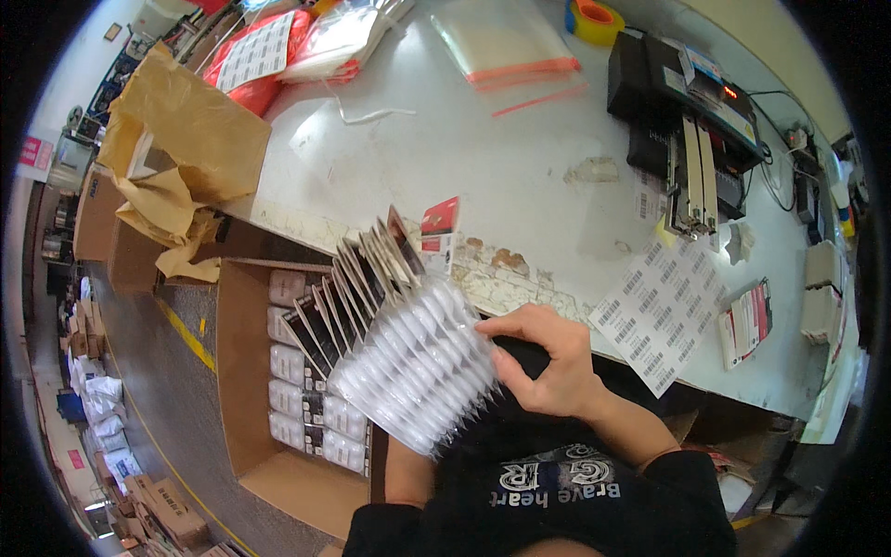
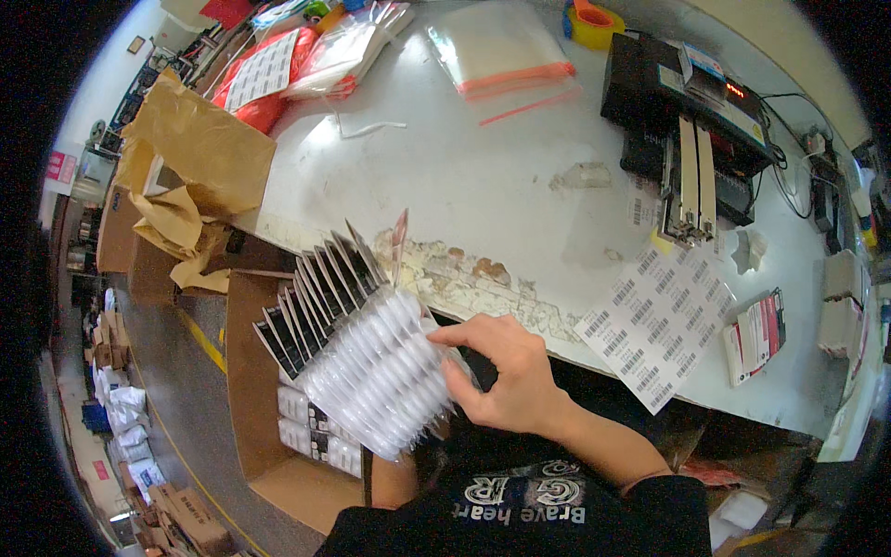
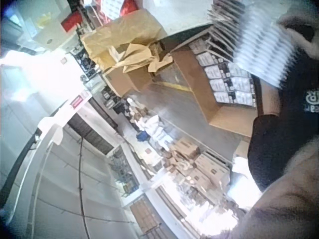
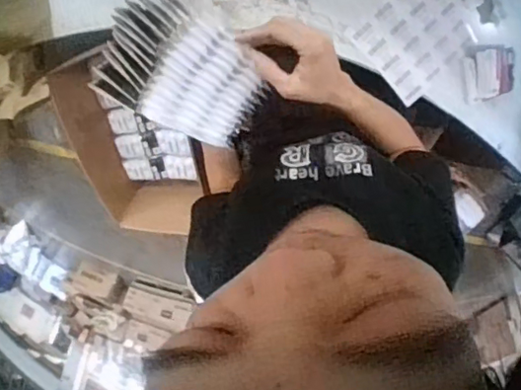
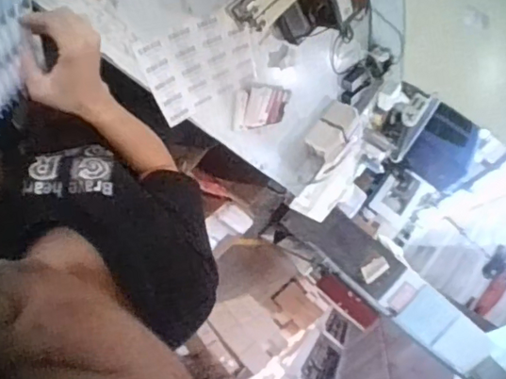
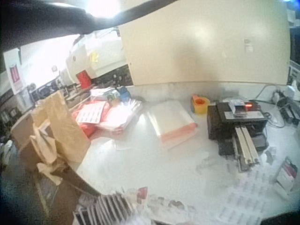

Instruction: The person packs plastic mixing palettes into clear plastic bags, seals them, and places them into a cardboard box. They also handle printed labels and a label printer on the table.

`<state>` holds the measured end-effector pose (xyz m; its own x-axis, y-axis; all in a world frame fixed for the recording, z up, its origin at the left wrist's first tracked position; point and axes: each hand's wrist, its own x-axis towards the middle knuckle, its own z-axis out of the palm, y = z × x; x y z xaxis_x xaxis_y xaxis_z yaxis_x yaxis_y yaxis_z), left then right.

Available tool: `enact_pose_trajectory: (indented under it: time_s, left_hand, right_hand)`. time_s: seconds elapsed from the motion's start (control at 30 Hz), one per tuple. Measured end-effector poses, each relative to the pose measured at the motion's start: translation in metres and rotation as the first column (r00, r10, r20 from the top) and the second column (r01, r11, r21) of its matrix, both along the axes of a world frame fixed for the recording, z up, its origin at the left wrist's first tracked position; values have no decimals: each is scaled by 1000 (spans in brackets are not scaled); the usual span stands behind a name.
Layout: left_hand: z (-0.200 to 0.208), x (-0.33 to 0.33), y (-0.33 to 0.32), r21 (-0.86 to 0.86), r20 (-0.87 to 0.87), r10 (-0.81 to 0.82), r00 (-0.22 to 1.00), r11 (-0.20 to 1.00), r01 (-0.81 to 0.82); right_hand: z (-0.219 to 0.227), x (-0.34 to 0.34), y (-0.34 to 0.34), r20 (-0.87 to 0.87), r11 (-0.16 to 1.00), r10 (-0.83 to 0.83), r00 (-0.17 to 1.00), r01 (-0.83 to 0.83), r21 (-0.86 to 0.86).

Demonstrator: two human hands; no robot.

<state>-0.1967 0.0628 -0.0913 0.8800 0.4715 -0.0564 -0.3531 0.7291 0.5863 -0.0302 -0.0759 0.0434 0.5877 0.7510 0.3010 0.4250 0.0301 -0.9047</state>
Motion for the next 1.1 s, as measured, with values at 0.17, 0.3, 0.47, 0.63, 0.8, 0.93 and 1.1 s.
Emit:
enact_pose_trajectory:
  time_s: [0.17, 0.3, 0.47, 0.63, 0.8, 0.93, 1.1]
  left_hand:
    - [4, 14, -12, 21, 11, -54, 998, 998, 54]
    - [5, 20, -21, 36, 10, -82, 997, 996, 82]
    - [6, 20, -28, 36, 4, -87, 996, 996, 87]
    - [5, 16, -28, 44, 2, -77, 997, 996, 77]
    - [1, 9, -26, 53, -5, -67, 998, 996, 67]
    - [-3, -1, -26, 50, -8, -58, 998, 997, 58]
    - [-5, -10, -25, 56, -10, -54, 999, 997, 54]
  right_hand:
    - [8, -4, -23, -65, 994, -110, 992, 111, 8]
    - [13, -2, -40, -81, 991, -120, 989, 123, 43]
    - [15, -2, -53, -101, 991, -128, 987, 132, 37]
    - [14, -3, -52, -127, 980, -194, 973, 197, 11]
    - [13, 1, -48, 118, 984, -120, 986, 103, 145]
    - [13, 4, -50, 148, 999, 11, 989, -17, 41]
    - [17, 6, -53, 225, 997, 75, 971, -65, -51]
